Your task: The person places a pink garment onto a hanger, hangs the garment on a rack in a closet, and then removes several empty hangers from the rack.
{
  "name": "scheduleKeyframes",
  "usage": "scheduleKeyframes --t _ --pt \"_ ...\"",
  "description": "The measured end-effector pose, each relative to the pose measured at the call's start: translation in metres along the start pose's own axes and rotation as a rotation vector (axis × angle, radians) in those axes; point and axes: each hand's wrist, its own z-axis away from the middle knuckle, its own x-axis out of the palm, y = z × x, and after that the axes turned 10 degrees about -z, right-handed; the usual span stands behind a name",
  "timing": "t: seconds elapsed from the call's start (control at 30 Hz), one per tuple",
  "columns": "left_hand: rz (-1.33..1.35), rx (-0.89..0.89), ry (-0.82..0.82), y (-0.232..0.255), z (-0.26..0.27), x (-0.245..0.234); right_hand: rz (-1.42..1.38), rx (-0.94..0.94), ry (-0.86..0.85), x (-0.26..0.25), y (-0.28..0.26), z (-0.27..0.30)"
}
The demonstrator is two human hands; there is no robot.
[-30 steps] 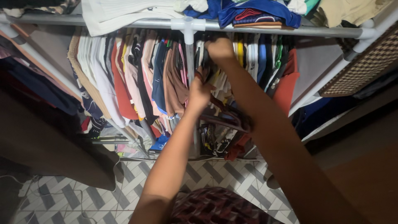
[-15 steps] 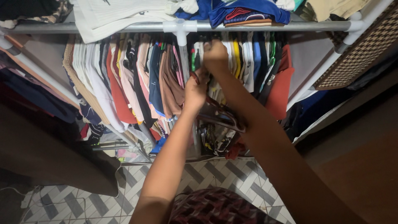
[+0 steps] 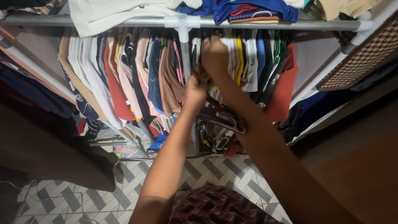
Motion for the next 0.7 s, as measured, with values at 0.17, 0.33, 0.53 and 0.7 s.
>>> scheduleKeyframes --t 0.17,0.33,0.53,0.7 --pt "-0.283 0.106 0.063 -0.006 -0.001 -0.009 -0.144 -0.238 0.081 -0.016 -0.001 0.045" --pt "-0.393 0.014 0.067 0.008 0.010 -0.007 -0.166 -0.278 -0.005 -0.071 -0.008 0.097" --pt "-0.696 -0.358 -0.010 0.077 0.067 0.024 -0.032 0.023 -0.214 -0.171 -0.030 0.196" --pt "-0.799 0.278 0.195 0.068 0.096 0.049 0.065 0.083 -0.248 -0.214 -0.035 0.239"
